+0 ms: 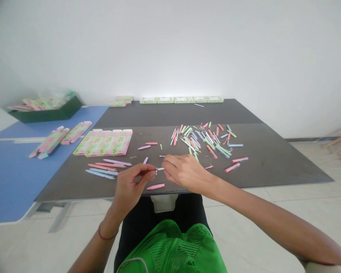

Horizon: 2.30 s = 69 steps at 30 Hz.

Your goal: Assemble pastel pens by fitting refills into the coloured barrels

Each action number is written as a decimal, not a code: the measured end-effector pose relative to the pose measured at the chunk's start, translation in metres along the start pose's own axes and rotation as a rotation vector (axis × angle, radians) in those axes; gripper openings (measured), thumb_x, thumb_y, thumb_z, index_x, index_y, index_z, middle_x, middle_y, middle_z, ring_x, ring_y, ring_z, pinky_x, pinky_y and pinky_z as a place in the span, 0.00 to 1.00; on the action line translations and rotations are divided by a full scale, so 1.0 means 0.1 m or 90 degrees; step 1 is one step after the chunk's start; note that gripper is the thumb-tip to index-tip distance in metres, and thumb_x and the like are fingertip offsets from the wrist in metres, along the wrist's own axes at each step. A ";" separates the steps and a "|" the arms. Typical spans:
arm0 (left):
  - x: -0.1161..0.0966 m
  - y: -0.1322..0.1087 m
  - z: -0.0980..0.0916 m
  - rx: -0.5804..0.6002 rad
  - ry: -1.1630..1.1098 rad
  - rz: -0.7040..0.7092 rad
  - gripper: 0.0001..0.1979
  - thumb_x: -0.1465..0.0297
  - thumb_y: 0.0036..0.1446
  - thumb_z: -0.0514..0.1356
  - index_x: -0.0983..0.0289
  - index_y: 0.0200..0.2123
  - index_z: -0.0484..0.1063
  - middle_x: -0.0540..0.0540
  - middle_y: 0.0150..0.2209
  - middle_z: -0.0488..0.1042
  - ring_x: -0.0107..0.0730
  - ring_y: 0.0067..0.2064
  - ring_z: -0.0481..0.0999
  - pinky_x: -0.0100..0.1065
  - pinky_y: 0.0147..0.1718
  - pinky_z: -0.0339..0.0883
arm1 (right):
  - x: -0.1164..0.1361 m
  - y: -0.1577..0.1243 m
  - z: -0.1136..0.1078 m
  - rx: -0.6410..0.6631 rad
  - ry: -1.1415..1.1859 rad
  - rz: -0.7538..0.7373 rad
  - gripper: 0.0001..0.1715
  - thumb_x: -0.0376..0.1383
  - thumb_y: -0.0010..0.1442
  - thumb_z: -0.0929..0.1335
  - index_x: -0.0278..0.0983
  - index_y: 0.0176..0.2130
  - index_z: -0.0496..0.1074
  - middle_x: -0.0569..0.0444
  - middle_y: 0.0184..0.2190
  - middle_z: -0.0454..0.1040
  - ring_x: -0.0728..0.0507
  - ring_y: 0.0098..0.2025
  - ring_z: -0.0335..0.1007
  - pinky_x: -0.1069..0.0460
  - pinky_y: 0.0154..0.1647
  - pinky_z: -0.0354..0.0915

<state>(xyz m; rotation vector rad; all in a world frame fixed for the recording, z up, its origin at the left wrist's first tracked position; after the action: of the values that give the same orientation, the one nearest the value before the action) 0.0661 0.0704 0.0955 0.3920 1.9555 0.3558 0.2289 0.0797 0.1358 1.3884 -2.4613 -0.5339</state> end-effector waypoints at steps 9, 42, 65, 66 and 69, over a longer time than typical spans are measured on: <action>-0.20 -0.04 0.22 0.105 0.006 0.069 0.04 0.70 0.66 0.65 0.61 0.41 0.80 0.49 0.34 0.83 0.26 0.32 0.82 0.24 0.34 0.74 | -0.06 -0.34 0.08 -0.031 0.384 0.257 0.04 0.29 0.67 0.68 0.36 0.40 0.73 0.54 0.35 0.74 0.49 0.32 0.69 0.54 0.32 0.63; -0.43 -0.69 1.03 0.291 -0.115 0.021 0.05 0.73 0.67 0.62 0.63 0.38 0.79 0.50 0.33 0.83 0.26 0.33 0.81 0.25 0.37 0.71 | -0.82 -1.63 0.22 0.017 -0.135 0.255 0.19 0.25 0.67 0.65 0.35 0.53 0.78 0.44 0.49 0.80 0.35 0.48 0.68 0.41 0.49 0.67; -0.25 -0.72 0.88 0.323 -0.059 0.064 0.05 0.73 0.68 0.61 0.61 0.39 0.77 0.50 0.35 0.82 0.27 0.35 0.80 0.26 0.39 0.71 | -1.05 -1.55 0.19 -0.015 -0.065 0.340 0.12 0.35 0.69 0.69 0.40 0.45 0.84 0.44 0.51 0.78 0.33 0.49 0.64 0.38 0.49 0.67; -0.24 -0.71 0.87 0.320 -0.056 0.063 0.05 0.73 0.68 0.61 0.61 0.39 0.77 0.50 0.35 0.82 0.26 0.35 0.80 0.26 0.39 0.71 | -1.04 -1.53 0.23 0.007 -0.080 0.333 0.12 0.35 0.69 0.68 0.40 0.43 0.84 0.44 0.51 0.77 0.34 0.49 0.63 0.38 0.49 0.67; -0.23 -0.69 0.83 0.301 -0.049 0.060 0.05 0.74 0.68 0.61 0.61 0.40 0.78 0.49 0.35 0.82 0.26 0.36 0.81 0.25 0.38 0.71 | -1.04 -1.50 0.31 0.048 -0.129 0.319 0.14 0.33 0.70 0.67 0.41 0.37 0.83 0.44 0.49 0.76 0.34 0.49 0.62 0.40 0.48 0.65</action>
<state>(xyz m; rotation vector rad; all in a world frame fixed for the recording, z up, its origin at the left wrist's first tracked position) 0.1433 0.0038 0.0525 0.7916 1.9398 -0.0699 0.3831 0.1036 0.0368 0.7151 -2.8744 -0.4830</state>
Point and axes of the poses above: each hand's wrist, its own y-axis towards the middle knuckle, its own z-axis out of the palm, x = y × z, the point moved 7 cm from there along y, towards the middle knuckle
